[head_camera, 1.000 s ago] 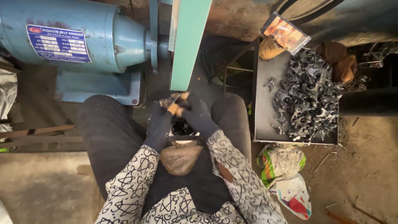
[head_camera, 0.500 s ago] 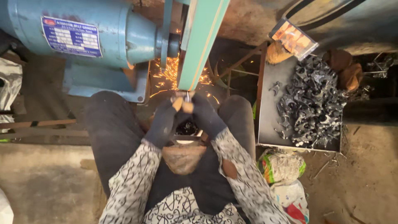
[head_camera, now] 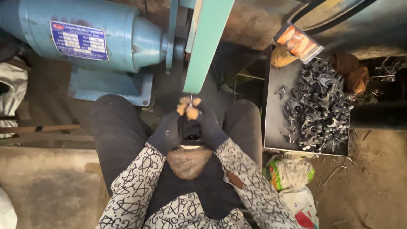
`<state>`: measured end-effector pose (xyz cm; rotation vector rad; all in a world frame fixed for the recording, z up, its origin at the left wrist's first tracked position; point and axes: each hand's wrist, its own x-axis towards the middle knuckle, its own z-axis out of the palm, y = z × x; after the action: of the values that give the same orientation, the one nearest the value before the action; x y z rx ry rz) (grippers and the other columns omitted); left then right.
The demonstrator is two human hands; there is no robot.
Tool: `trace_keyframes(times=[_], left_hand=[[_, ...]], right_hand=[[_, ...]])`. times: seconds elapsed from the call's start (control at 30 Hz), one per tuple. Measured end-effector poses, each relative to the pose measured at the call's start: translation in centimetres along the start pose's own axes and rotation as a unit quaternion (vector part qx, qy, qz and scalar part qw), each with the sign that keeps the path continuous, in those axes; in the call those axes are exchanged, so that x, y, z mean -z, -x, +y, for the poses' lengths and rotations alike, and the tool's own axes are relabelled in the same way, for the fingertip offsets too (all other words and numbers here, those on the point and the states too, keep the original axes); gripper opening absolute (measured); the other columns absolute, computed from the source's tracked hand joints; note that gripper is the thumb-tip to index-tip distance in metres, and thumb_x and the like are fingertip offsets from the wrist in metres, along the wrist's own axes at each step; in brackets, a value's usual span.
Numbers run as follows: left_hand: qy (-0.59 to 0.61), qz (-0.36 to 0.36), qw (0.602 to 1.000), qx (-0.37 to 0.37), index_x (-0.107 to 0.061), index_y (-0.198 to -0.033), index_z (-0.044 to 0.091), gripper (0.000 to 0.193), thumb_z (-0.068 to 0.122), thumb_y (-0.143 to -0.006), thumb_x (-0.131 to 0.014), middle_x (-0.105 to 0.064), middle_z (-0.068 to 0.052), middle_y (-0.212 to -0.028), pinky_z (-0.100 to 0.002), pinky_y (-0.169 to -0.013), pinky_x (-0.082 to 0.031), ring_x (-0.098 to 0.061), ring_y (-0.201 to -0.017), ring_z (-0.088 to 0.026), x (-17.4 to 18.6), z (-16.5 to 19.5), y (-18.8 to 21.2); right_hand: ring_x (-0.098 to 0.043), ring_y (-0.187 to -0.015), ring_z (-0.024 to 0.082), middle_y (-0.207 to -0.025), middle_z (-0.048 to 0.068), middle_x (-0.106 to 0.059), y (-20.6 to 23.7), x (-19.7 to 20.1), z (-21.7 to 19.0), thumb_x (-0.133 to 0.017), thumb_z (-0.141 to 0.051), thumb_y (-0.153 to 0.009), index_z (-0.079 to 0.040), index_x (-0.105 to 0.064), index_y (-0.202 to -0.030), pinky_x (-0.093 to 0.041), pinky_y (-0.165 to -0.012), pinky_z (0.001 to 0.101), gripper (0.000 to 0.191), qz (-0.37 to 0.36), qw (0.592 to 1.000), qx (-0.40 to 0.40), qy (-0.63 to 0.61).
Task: The person sits on the floor and uses a belt grinder to smooth small metal parts. They pick up each part from a tray, press it against the moving belt to generate sparks, and then place the finished part back into the tray.
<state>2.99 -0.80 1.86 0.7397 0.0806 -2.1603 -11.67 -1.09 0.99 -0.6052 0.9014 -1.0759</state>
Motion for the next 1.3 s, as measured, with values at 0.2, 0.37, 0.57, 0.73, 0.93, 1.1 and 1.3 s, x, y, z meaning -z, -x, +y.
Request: trace_keyframes(times=[0.2, 0.37, 0.57, 0.73, 0.93, 1.1, 1.3], left_hand=[[-0.091, -0.017, 0.995, -0.039, -0.065, -0.123, 0.006, 0.04, 0.037, -0.102, -0.052, -0.072, -0.01, -0.103, -0.042, -0.08, -0.061, -0.073, -0.088, -0.025, -1.2, 1.6, -1.7], [-0.1, 0.062, 0.993, -0.031, -0.069, -0.116, 0.005, 0.034, 0.035, -0.103, -0.059, -0.073, -0.008, -0.097, -0.042, -0.075, -0.058, -0.07, -0.083, -0.024, 0.1, 1.4, -3.1], [-0.59, 0.168, 0.726, -0.311, -0.075, -0.103, 0.002, 0.026, 0.027, -0.095, -0.068, -0.074, -0.012, -0.093, -0.035, -0.072, -0.052, -0.068, -0.085, -0.021, 0.5, 0.4, -2.7], [-0.502, 0.173, 0.776, -0.34, -0.069, -0.105, 0.0, 0.031, 0.03, -0.094, -0.069, -0.074, -0.012, -0.094, -0.036, -0.074, -0.055, -0.069, -0.083, -0.02, -0.1, 0.0, -3.2], [-0.643, 0.103, 0.722, -0.234, -0.062, -0.123, 0.002, 0.046, 0.037, -0.094, -0.066, -0.07, -0.017, -0.117, -0.041, -0.092, -0.05, -0.066, -0.108, -0.028, -1.3, -1.3, -3.1], [-0.81, 0.061, 0.557, -0.17, -0.065, -0.13, 0.009, 0.05, 0.043, -0.093, -0.065, -0.069, -0.019, -0.126, -0.046, -0.103, -0.047, -0.063, -0.12, -0.037, -4.1, -2.3, -2.6], [-0.746, 0.099, 0.658, 0.018, -0.06, -0.137, 0.021, 0.051, 0.046, -0.094, -0.058, -0.075, -0.014, -0.12, -0.043, -0.094, -0.053, -0.071, -0.111, -0.032, -5.2, -2.7, -3.1]], right_hand=[[-0.049, -0.056, 0.004, -0.076, -0.002, -0.057, -2.1, 0.7, -0.4, -0.071, -0.02, -0.096, -0.008, -0.062, -0.113, -0.034, -0.044, 0.0193, 0.022, 0.005, 0.993, -0.094, -0.068], [-0.055, -0.065, 0.008, -0.084, 0.0, -0.061, -2.2, -0.1, -0.8, -0.069, -0.018, -0.099, -0.006, -0.06, -0.117, -0.04, -0.052, 0.0223, 0.024, -0.01, 0.994, -0.076, -0.082], [-0.069, -0.091, 0.014, -0.103, 0.006, -0.073, -0.1, -1.1, 0.1, -0.067, -0.016, -0.099, -0.001, -0.067, -0.121, -0.057, -0.079, 0.0268, 0.027, 0.118, 0.987, 0.068, 0.08], [-0.072, -0.088, 0.019, -0.096, 0.007, -0.074, -1.1, -0.7, -0.4, -0.072, -0.013, -0.091, 0.002, -0.071, -0.107, -0.059, -0.079, 0.0336, 0.022, 0.152, 0.987, 0.035, -0.024], [-0.069, -0.086, 0.02, -0.095, 0.012, -0.073, -1.2, 7.3, -7.3, -0.084, -0.026, -0.081, -0.002, -0.069, -0.103, -0.057, -0.075, 0.0348, 0.037, 0.237, 0.843, 0.197, 0.442], [-0.064, -0.095, 0.042, -0.112, 0.027, -0.066, -2.3, 18.7, -15.7, -0.08, -0.029, -0.072, -0.001, -0.065, -0.115, -0.052, -0.076, 0.0494, 0.053, 0.455, 0.409, 0.249, 0.751], [-0.071, -0.091, 0.035, -0.098, 0.02, -0.07, -3.1, 20.8, -18.0, -0.066, -0.022, -0.105, -0.008, -0.071, -0.103, -0.055, -0.083, 0.0469, 0.015, 0.398, 0.607, 0.153, 0.671]])
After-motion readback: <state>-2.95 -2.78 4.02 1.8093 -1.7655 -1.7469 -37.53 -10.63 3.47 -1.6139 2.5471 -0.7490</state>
